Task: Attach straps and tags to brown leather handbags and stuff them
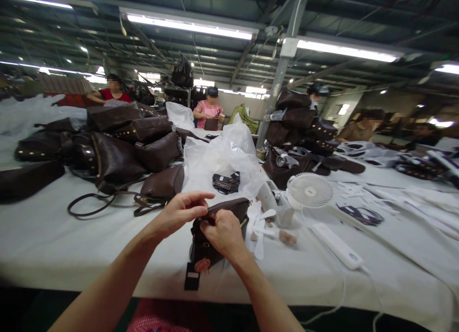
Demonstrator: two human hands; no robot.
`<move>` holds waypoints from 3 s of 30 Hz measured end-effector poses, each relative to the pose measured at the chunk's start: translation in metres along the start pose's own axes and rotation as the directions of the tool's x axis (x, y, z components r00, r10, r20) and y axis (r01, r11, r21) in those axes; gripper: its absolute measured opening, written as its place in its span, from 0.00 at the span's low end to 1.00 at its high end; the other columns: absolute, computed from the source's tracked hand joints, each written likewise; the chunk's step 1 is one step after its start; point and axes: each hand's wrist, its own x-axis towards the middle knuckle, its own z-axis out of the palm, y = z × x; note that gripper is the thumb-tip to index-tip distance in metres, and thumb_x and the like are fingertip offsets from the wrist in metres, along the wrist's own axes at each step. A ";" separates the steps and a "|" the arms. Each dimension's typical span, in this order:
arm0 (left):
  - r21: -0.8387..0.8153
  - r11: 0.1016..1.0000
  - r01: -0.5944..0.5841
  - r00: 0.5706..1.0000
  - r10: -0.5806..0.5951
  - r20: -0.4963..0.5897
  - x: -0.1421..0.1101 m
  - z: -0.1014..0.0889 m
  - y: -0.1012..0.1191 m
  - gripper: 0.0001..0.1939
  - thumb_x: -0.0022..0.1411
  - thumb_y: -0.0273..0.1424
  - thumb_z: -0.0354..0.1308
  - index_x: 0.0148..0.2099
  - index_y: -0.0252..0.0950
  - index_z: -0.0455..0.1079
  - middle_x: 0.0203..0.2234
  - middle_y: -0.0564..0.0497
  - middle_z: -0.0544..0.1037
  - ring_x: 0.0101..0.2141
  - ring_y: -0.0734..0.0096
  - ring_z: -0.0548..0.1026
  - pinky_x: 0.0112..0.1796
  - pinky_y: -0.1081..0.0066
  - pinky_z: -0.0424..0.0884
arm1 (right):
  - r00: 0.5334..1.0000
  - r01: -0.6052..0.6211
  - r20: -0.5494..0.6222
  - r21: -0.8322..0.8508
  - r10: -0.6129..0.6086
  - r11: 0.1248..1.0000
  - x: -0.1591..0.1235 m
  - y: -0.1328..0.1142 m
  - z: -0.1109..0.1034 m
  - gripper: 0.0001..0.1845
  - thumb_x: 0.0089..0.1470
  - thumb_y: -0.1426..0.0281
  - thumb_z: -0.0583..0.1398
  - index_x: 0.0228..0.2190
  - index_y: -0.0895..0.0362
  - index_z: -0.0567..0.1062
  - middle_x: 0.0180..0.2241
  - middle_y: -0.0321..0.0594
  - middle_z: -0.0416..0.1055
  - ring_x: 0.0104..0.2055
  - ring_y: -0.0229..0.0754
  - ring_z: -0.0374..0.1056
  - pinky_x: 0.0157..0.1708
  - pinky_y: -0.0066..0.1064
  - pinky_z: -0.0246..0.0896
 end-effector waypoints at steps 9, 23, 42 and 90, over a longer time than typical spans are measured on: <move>-0.103 0.989 0.105 0.994 -0.105 0.011 -0.013 -0.005 -0.029 0.11 0.50 0.29 0.61 0.38 0.33 0.78 0.25 0.51 0.75 0.23 0.76 0.68 0.24 0.76 0.65 | 0.988 -0.086 -0.136 -0.100 0.072 0.991 0.002 0.002 0.003 0.09 0.50 0.71 0.57 0.24 0.56 0.78 0.25 0.40 0.76 0.27 0.40 0.67 0.27 0.29 0.51; 0.246 0.968 -0.049 0.974 0.101 -0.204 -0.020 0.003 -0.052 0.08 0.54 0.28 0.57 0.24 0.35 0.68 0.36 0.48 0.74 0.35 0.69 0.71 0.32 0.73 0.65 | 0.994 0.041 -0.098 -0.036 -0.044 0.999 0.005 0.017 -0.003 0.09 0.49 0.75 0.57 0.22 0.56 0.75 0.22 0.34 0.69 0.27 0.37 0.63 0.28 0.27 0.52; 0.456 0.824 -0.336 0.900 0.424 -0.101 -0.026 0.003 -0.066 0.07 0.62 0.25 0.53 0.33 0.37 0.70 0.41 0.45 0.76 0.44 0.63 0.72 0.46 0.63 0.68 | 0.895 0.441 0.059 -0.279 -0.443 0.853 -0.011 0.023 -0.015 0.11 0.56 0.77 0.56 0.35 0.54 0.77 0.39 0.43 0.67 0.41 0.44 0.63 0.41 0.35 0.60; 0.118 0.976 -0.182 0.932 0.210 -0.296 -0.034 0.011 -0.078 0.07 0.59 0.27 0.55 0.28 0.35 0.68 0.37 0.48 0.67 0.40 0.66 0.68 0.43 0.68 0.65 | 0.936 0.033 -0.348 0.262 0.063 0.964 -0.004 0.041 0.011 0.09 0.57 0.65 0.54 0.32 0.55 0.73 0.30 0.40 0.73 0.32 0.43 0.71 0.36 0.37 0.69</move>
